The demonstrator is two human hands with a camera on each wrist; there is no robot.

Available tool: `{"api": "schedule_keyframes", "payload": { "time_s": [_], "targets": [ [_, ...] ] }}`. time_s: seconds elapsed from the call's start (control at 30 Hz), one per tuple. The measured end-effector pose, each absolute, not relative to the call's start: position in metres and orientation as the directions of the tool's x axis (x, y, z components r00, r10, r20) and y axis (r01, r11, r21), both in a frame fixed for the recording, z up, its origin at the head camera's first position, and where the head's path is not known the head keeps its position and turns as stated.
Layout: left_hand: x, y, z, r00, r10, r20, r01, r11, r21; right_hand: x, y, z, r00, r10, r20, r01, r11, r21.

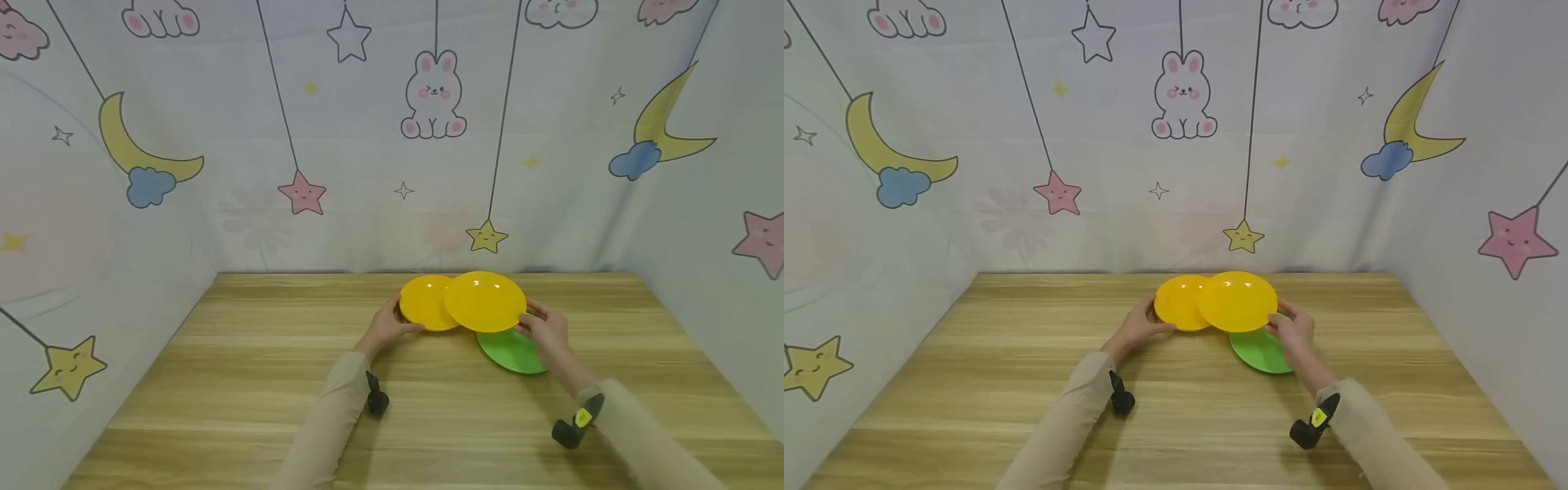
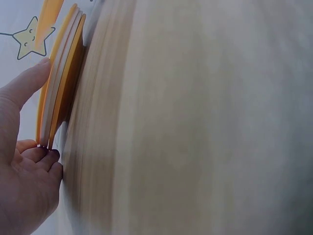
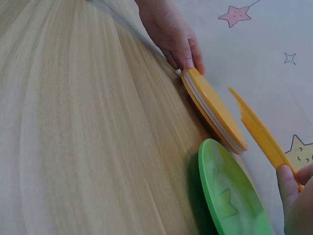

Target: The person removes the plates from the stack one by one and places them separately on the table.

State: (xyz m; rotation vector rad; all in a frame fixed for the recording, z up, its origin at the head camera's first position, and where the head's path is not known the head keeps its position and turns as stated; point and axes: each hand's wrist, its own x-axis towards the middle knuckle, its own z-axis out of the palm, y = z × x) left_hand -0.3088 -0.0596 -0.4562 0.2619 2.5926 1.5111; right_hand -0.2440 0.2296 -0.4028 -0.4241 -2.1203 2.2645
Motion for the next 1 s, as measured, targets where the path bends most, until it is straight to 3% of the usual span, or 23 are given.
{"api": "schedule_keyframes", "payload": {
  "time_s": [0.67,1.0],
  "targets": [
    [-0.310,-0.060,-0.457,-0.978,0.207,-0.027,0.079,0.489,0.869,-0.216,0.274,-0.407,-0.929,0.296,-0.224,0.193,-0.127,-0.973],
    [-0.309,-0.060,-0.455,-0.973,0.228,-0.015,0.098,0.477,0.873,-0.199,0.300,-0.414,-0.866,0.378,-0.329,0.214,-0.314,-0.925]
  ]
}}
